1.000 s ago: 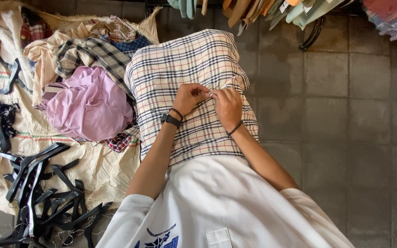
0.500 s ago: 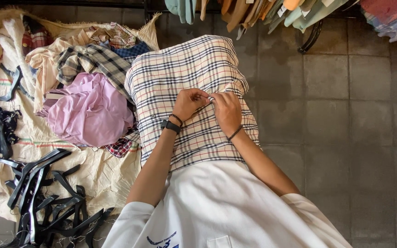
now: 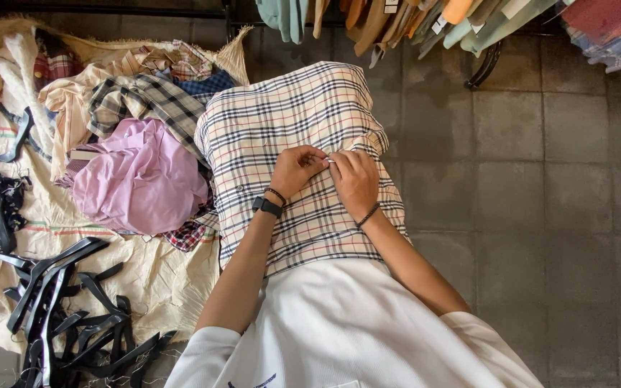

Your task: The person sits on the floor and folds a plaid shirt by hand, smoothing the fabric and aligning the edges. They then place the folded shirt onto a black hanger and hang it on a nearby clothing rack.

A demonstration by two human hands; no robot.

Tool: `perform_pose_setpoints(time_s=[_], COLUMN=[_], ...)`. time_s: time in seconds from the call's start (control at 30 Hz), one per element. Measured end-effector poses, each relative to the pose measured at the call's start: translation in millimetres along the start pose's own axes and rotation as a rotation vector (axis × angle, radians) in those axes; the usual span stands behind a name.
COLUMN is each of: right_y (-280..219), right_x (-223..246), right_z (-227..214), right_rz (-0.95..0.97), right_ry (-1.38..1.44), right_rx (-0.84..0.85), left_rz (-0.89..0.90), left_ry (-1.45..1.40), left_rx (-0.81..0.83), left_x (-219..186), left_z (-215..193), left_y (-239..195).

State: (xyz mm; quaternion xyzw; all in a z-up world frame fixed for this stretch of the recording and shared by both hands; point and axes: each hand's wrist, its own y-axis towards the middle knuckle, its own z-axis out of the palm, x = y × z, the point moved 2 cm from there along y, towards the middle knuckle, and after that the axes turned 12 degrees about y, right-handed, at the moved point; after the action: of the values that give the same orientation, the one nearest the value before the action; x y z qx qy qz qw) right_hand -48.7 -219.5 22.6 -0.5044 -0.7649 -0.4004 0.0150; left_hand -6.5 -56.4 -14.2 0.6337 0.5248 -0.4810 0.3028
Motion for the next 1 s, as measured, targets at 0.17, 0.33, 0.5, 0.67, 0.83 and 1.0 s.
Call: perform_pose_setpoints(time_s=[0.17, 0.33, 0.5, 0.67, 0.83, 1.0], right_y=[-2.2, -2.7, -0.8, -5.4, -20.5, -36.8], right_x=[-3.5, -5.5, -10.8, -31.3, -60.9, -80.5], right_z=[5.1, 6.0, -6.8, -18.9, -31.3, -48.1], right_rz=[-0.006, 0.026, 0.099, 0.243, 0.349, 0.465], right_ry=[-0.019, -0.028, 0.002, 0.139, 0.163, 0.123], right_rx=[0.013, 0.033, 0.045, 0.020, -0.044, -0.079], left_rz=[0.079, 0.093, 0.083, 0.180, 0.352, 0.509], left_ry=[0.063, 0.147, 0.324, 0.605, 0.793, 0.885], left_rx=[0.010, -0.016, -0.016, -0.076, -0.082, -0.061], left_x=[4.0, -15.3, -25.3, -32.7, -51.6, -62.9], left_z=[0.2, -4.7, -1.4, 1.6, 16.2, 42.4], left_y=[-2.0, -9.4, -20.2, -23.6, -7.0, 21.2])
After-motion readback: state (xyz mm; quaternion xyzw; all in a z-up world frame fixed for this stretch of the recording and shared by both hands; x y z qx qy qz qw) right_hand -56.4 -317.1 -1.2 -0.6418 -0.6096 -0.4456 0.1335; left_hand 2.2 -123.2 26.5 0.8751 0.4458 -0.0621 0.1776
